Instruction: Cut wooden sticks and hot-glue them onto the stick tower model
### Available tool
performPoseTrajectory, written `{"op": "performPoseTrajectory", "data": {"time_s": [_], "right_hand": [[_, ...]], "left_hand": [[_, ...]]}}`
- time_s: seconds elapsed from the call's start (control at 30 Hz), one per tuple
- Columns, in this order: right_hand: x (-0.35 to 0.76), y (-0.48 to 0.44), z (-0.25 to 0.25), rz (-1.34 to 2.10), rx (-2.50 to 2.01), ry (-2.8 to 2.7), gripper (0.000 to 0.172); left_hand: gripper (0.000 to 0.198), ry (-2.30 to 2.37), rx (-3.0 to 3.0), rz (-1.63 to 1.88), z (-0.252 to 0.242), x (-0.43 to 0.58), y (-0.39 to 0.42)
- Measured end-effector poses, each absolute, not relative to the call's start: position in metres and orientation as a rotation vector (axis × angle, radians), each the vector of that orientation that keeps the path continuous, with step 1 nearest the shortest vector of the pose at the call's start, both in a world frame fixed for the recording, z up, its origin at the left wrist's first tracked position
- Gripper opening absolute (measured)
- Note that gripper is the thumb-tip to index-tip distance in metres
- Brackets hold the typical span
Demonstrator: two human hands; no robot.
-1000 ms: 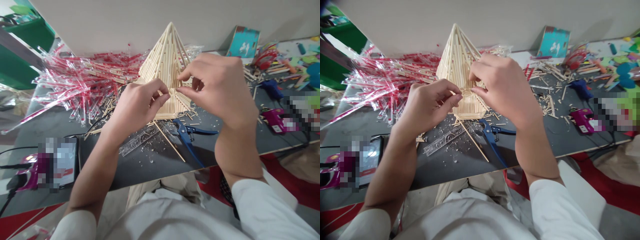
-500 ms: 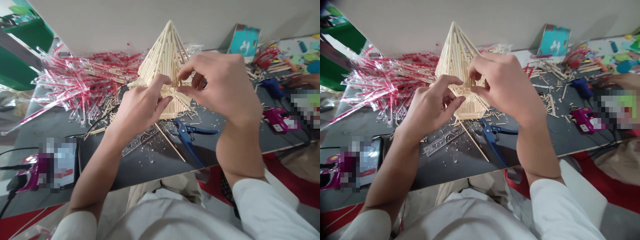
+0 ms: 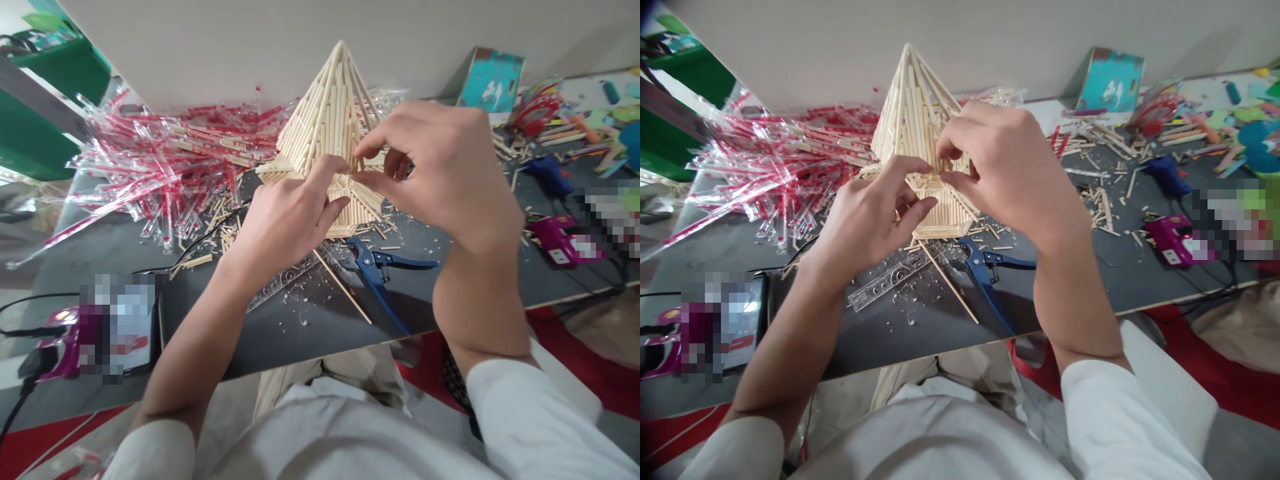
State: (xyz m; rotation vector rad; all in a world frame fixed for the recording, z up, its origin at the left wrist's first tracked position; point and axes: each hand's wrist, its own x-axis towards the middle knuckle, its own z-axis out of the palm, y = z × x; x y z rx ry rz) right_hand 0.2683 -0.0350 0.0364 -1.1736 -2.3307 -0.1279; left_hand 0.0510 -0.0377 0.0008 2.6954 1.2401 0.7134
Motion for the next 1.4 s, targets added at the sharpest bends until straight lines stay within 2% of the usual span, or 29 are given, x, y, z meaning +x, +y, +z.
{"op": "performPoseTrajectory", "data": {"time_s": [0.27,0.6,0.7,0.97,1.23,1.4], "right_hand": [[0.269,-0.035,0.036,-0.034,-1.205,-2.314,0.013],[0.272,-0.032,0.033,0.056,-1.251,-2.254,0.026],[0.273,-0.030,0.032,0.057,-1.265,-2.238,0.024],[0.273,-0.027,0.031,0.067,-1.223,-2.236,0.023],[0.272,-0.033,0.035,0.066,-1.253,-2.260,0.023],[0.272,-0.032,0.035,0.096,-1.268,-2.227,0.022]], "left_hand": [[0.062,1.292,2.748,0.592,0.000,0.054,-0.041],[0.069,1.299,2.841,0.409,-0.001,0.059,-0.045],[0.069,1.324,2.863,0.307,0.003,0.060,-0.048],[0.060,1.255,2.922,0.391,0.007,0.055,-0.054],[0.032,1.191,2.903,0.375,0.017,0.048,-0.057],[0.020,1.296,2.796,0.536,0.026,0.028,-0.049]]}}
